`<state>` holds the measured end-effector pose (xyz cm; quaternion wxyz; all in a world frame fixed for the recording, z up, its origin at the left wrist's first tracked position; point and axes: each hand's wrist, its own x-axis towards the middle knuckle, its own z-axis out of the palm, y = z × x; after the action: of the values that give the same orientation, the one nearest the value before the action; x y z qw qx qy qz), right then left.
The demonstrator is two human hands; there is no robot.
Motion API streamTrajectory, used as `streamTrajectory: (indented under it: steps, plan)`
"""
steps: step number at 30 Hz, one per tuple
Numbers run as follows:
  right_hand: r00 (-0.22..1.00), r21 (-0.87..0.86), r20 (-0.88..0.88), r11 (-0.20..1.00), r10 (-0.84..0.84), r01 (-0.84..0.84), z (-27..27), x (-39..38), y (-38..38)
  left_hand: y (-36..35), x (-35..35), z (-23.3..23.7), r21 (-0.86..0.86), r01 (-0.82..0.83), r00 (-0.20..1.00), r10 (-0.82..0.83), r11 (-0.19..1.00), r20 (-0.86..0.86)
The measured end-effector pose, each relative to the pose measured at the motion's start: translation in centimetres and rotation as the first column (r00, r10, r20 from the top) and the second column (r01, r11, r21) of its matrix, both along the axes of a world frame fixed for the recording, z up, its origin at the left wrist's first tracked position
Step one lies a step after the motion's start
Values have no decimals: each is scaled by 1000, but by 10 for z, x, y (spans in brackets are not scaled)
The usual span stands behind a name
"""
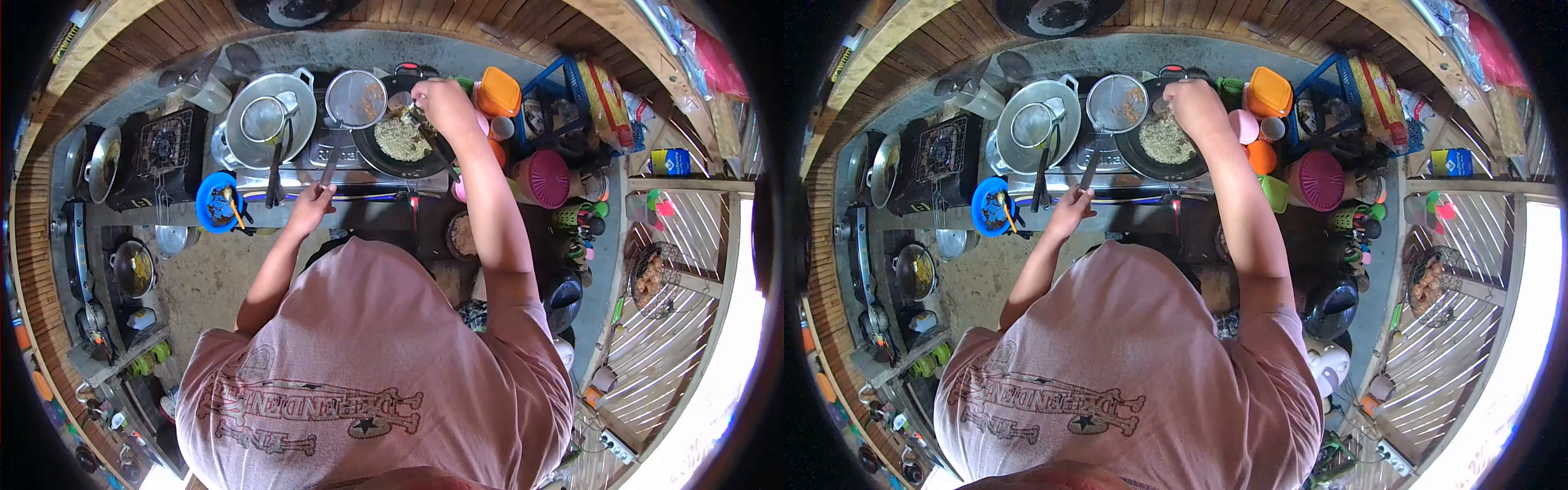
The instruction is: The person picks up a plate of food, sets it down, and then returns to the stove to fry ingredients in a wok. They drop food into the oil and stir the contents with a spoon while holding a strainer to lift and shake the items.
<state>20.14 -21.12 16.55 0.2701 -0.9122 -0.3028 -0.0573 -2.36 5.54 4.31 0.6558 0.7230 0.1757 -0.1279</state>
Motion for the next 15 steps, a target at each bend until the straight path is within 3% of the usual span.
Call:
streamTrajectory:
  steps: [15]
  plan:
    - [996,82,94,997,-6,-2,42,10,11,1,-2,-1,-20,-11,1000,11,1000,5]
